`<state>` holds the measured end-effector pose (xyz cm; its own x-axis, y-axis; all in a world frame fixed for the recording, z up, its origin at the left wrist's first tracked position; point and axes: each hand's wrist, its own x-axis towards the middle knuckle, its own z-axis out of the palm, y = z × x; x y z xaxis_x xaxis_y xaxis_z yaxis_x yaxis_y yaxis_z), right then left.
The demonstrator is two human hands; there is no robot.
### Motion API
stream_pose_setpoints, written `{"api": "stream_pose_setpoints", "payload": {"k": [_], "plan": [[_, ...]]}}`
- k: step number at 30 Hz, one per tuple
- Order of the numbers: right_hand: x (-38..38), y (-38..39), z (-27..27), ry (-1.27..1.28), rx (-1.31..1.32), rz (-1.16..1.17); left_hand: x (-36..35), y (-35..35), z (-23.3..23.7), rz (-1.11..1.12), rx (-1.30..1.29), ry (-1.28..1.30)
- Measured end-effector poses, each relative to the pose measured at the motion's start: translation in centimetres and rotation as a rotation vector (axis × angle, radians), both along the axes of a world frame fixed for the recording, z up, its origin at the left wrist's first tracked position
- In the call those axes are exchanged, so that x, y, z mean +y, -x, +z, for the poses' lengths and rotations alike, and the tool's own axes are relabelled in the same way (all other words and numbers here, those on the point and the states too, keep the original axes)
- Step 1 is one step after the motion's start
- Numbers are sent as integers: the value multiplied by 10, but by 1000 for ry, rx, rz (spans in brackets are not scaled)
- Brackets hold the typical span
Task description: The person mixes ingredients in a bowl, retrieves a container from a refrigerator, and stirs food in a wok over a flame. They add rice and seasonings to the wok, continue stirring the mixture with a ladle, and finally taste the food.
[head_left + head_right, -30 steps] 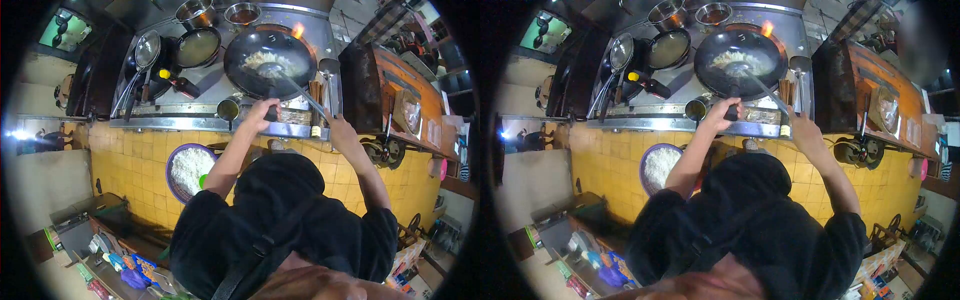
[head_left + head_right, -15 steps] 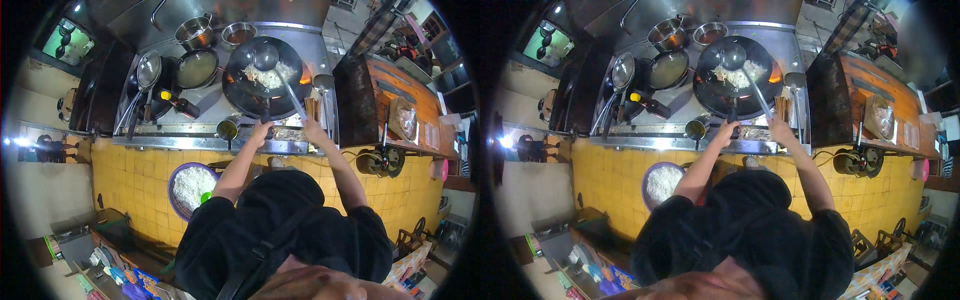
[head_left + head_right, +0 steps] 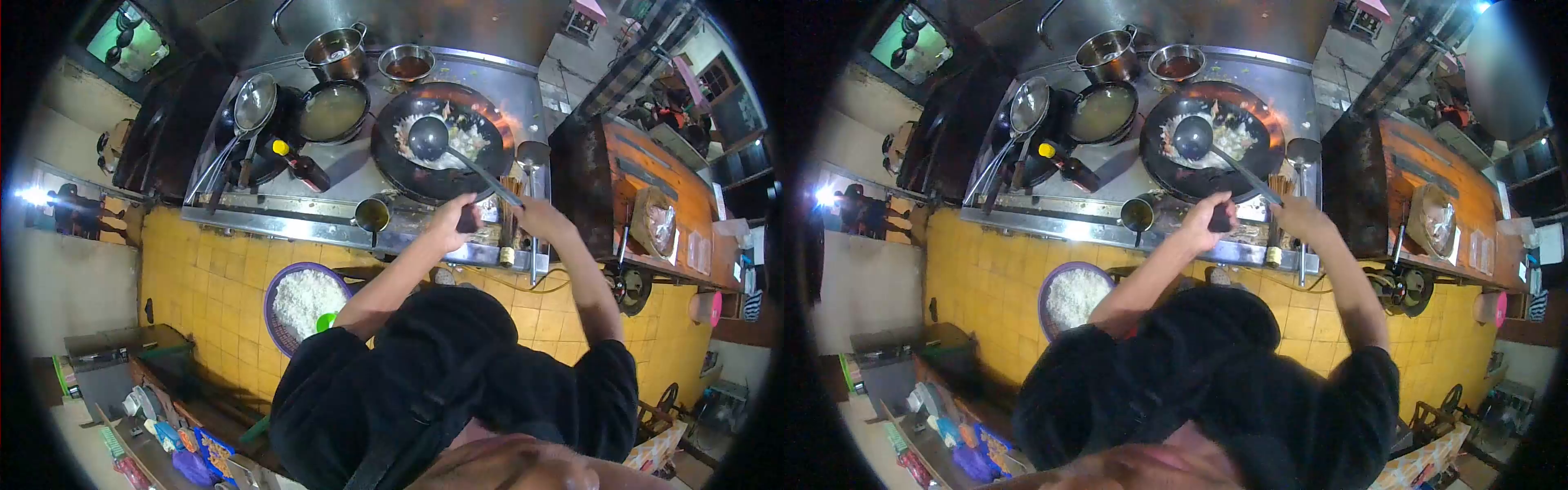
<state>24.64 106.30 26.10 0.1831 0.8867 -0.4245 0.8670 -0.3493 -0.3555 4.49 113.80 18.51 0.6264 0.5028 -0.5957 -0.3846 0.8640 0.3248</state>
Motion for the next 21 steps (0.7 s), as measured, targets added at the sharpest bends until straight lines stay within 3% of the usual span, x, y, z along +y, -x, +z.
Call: {"api": "stream_pose_setpoints", "payload": {"k": [1, 2, 4, 5, 6, 7, 9, 13, 15, 17, 20, 21], "plan": [[-18, 12, 35, -26, -149, 59, -7, 6, 45, -35, -203, 114], [-26, 19, 67, -60, -304, 117, -8, 14, 63, -121, -163, 73], [-32, 18, 87, -39, -279, 136, 15, 22, 46, -119, -179, 86], [-41, 21, 86, -10, -249, 151, 17, 30, 28, -120, -193, 107], [-48, 20, 86, -70, -249, 180, 15, 37, 5, -105, -50, -138], [-52, 17, 83, -75, -256, 175, 14, 44, -26, -117, 41, -161], [-54, 15, 62, -22, -316, 181, -17, 42, -23, -182, 315, -281], [-54, 30, 32, -84, -397, 126, -74, 37, 56, -334, 179, -104], [-58, 32, 25, -83, -336, 144, -37, 36, 44, -286, 170, -184], [-51, 37, 33, 78, -339, 58, 5, 42, -13, -153, 161, -238], [-46, 24, -8, -76, -444, -27, -28, 41, -4, -121, 273, -384], [-44, 19, 1, -84, -452, -30, -46, 46, 10, -221, 119, -245]]}}
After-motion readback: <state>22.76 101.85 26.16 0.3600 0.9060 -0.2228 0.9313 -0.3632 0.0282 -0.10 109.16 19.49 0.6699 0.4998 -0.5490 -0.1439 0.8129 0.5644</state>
